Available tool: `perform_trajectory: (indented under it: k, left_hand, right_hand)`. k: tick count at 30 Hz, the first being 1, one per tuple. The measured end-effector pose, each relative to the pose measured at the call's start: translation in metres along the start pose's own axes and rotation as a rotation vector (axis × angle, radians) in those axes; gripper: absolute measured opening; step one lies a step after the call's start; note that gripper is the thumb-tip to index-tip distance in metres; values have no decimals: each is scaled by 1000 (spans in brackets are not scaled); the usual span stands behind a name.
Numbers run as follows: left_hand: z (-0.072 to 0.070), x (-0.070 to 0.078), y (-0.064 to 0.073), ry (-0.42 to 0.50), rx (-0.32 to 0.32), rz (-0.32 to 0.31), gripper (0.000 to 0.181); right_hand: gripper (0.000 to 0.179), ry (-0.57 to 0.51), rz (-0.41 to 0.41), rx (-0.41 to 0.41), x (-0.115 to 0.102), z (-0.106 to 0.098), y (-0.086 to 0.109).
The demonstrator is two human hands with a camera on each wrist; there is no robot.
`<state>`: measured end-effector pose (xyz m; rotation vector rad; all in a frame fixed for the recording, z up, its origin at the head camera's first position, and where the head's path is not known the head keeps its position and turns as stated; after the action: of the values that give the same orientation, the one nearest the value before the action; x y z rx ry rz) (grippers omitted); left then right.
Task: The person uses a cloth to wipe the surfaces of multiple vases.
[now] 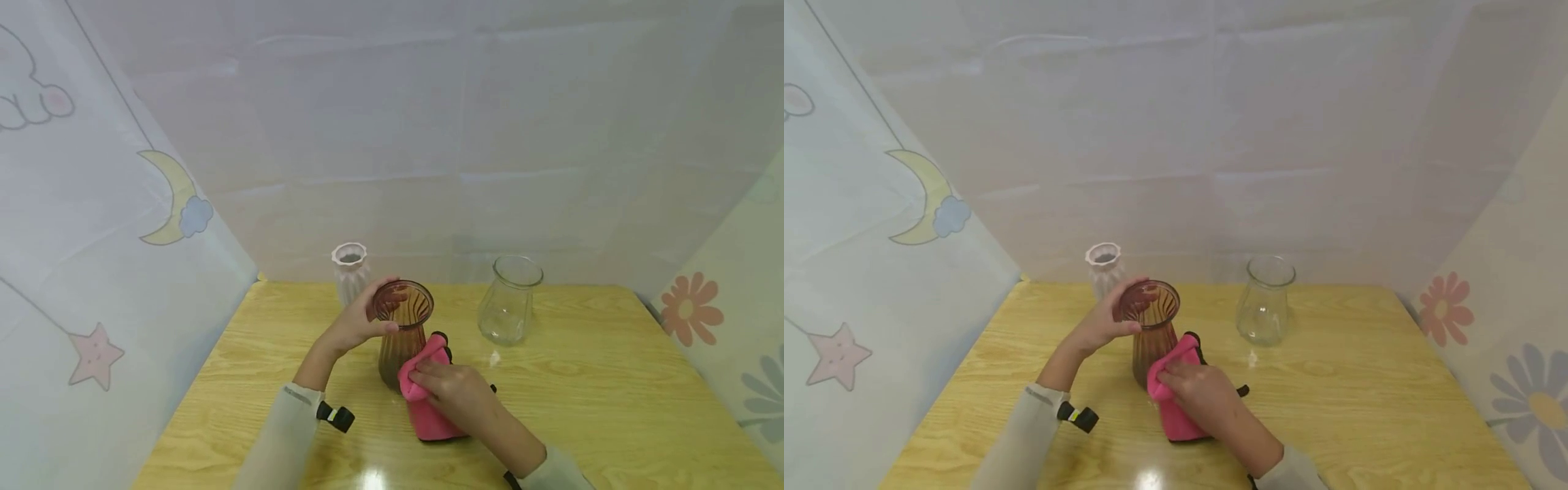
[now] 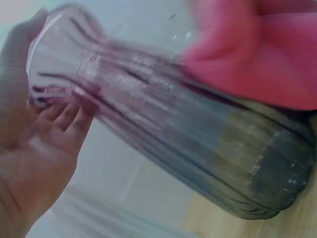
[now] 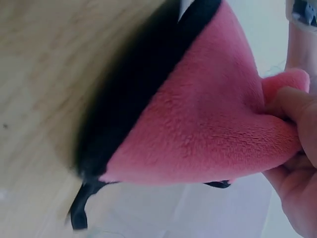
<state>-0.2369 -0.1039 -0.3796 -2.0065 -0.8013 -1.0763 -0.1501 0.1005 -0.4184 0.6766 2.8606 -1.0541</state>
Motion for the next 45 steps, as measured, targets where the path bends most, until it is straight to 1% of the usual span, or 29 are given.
perform_trajectory:
  k: [2, 3, 4, 6, 8, 10, 12, 13, 15, 16, 17, 19, 20, 22, 24, 25, 26, 29, 31, 33, 36, 39, 41, 43, 45]
  left_hand:
    - [-3, -1, -3, 45, -44, 2, 109]
    - [-3, -2, -3, 60, -56, -4, 110]
    - [-3, -3, -3, 63, -57, -10, 113]
    - [-2, -3, -2, 56, -32, -24, 119]
    - [0, -3, 3, 20, 26, -30, 125]
    - [3, -1, 9, -32, 98, -44, 129]
    - [8, 2, 15, -89, 163, -65, 126]
    - [10, 4, 18, -120, 194, -81, 123]
    - [15, 9, 20, -163, 244, -123, 117]
    - [17, 11, 21, -184, 266, -143, 114]
    - [18, 12, 20, -192, 283, -156, 110]
    - [21, 15, 19, -189, 310, -172, 104]
    - [22, 16, 19, -186, 320, -177, 102]
    - [24, 17, 18, -180, 334, -175, 98]
    - [25, 18, 17, -183, 339, -173, 93]
    - [26, 19, 17, -191, 338, -171, 93]
    - [26, 18, 17, -201, 335, -167, 91]
    - [24, 17, 16, -219, 312, -139, 89]
    - [22, 15, 15, -216, 278, -108, 89]
    - [19, 11, 13, -194, 228, -73, 90]
    - [12, 6, 8, -148, 126, -14, 95]
    - [5, 3, 3, -96, 27, 37, 99]
    - [1, 1, 0, -55, -20, 55, 101]
    - [-1, 0, 0, -31, -38, 57, 104]
    - [-1, -2, 2, -20, -19, 46, 112]
  right_hand:
    - [28, -25, 42, -53, 1, 3, 2]
    - [27, -35, 60, -74, 2, 3, 2]
    - [26, -43, 73, -91, 3, 4, 3]
    - [26, -59, 87, -102, 3, 2, 4]
    - [28, -61, 71, -68, 2, -2, 5]
    - [32, -66, 41, 3, 2, -9, 7]
    - [34, -70, 3, 99, 2, -18, 7]
    - [28, -72, -12, 145, 2, -22, 6]
    - [22, -76, -34, 217, 3, -30, 2]
    - [24, -74, -43, 244, 3, -33, 0]
    - [29, -70, -53, 264, 4, -36, -3]
    - [42, -56, -66, 280, 5, -39, -10]
    - [43, -51, -74, 280, 6, -39, -13]
    - [37, -47, -95, 277, 7, -38, -18]
    - [25, -49, -106, 269, 8, -36, -22]
    - [21, -52, -113, 268, 8, -35, -22]
    - [23, -52, -117, 267, 9, -33, -23]
    - [39, -33, -107, 246, 9, -27, -20]
    - [41, -12, -102, 220, 8, -22, -16]
    - [38, 8, -93, 180, 6, -15, -12]
    - [32, 23, -84, 115, 3, -6, -5]
    - [27, 21, -49, 49, 1, 1, -1]
    - [25, 18, -15, 1, 1, 5, 1]
    - [24, 3, 17, -38, 0, 7, 3]
    - [25, -24, 34, -53, 0, 5, 3]
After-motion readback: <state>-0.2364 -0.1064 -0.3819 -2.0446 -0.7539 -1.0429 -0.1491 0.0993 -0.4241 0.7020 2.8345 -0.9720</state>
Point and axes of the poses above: each hand's wrist, its own y-axis away from the middle knuckle, its own z-axis out of the palm, x = y × z, the point moved 3 cm from there along -y, towards the middle knuckle, and after that the axes turned 15 degrees about -y, right-handed, at the moved point
